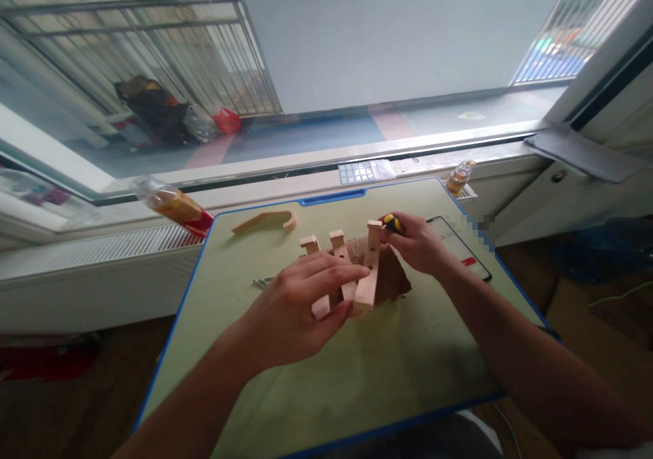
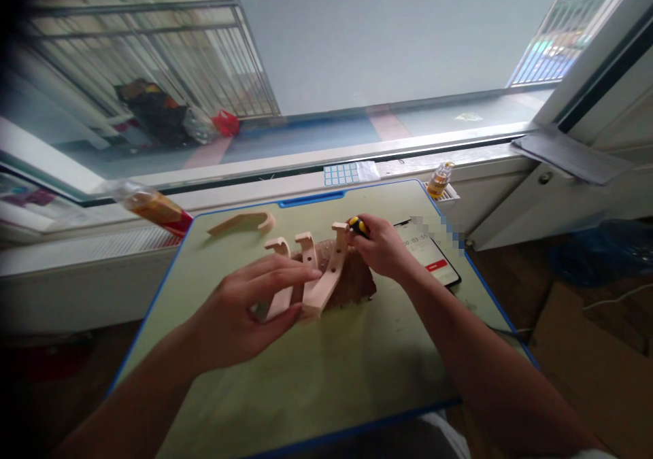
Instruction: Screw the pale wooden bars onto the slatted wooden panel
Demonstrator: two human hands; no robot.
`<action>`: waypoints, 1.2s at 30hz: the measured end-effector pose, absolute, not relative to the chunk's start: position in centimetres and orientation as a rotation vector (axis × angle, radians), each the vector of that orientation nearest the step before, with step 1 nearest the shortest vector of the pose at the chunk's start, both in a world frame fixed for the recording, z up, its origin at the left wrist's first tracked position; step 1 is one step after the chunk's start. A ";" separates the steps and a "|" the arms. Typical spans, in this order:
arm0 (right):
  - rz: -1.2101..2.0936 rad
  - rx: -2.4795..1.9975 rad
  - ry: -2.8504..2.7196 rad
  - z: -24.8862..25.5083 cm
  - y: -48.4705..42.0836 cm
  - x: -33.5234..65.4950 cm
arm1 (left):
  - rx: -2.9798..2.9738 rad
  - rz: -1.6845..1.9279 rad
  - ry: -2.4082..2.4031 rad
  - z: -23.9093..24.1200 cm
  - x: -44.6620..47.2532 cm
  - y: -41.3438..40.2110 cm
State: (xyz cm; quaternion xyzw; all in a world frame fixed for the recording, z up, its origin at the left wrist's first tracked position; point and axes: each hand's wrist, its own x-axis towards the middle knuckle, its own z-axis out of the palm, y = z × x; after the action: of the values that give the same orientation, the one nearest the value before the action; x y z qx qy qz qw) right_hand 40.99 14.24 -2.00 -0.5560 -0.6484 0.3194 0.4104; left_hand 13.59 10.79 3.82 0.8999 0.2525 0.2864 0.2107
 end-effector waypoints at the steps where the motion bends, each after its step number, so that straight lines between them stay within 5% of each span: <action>1: 0.810 -1.396 -1.642 -2.1 14.4 41.1 | 2.478 0.834 0.713 3.8 13.0 10.9; 10: 0.751 -1.372 -1.733 -3.0 15.7 39.4 | 2.246 1.121 1.497 -2.6 8.6 14.0; 21: 0.422 -1.476 -1.875 -3.4 15.4 38.0 | 1.813 0.882 1.391 -4.9 8.5 14.9; 36: 0.380 -1.472 -1.878 -4.3 15.0 38.3 | 1.763 0.915 1.373 -5.5 8.7 14.8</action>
State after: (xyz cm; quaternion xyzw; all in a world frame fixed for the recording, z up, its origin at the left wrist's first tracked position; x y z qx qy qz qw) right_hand 38.32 14.97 -4.35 -0.5696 -0.7268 0.1471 0.3547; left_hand 8.70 14.85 -5.48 0.6824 0.5315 0.3543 0.3555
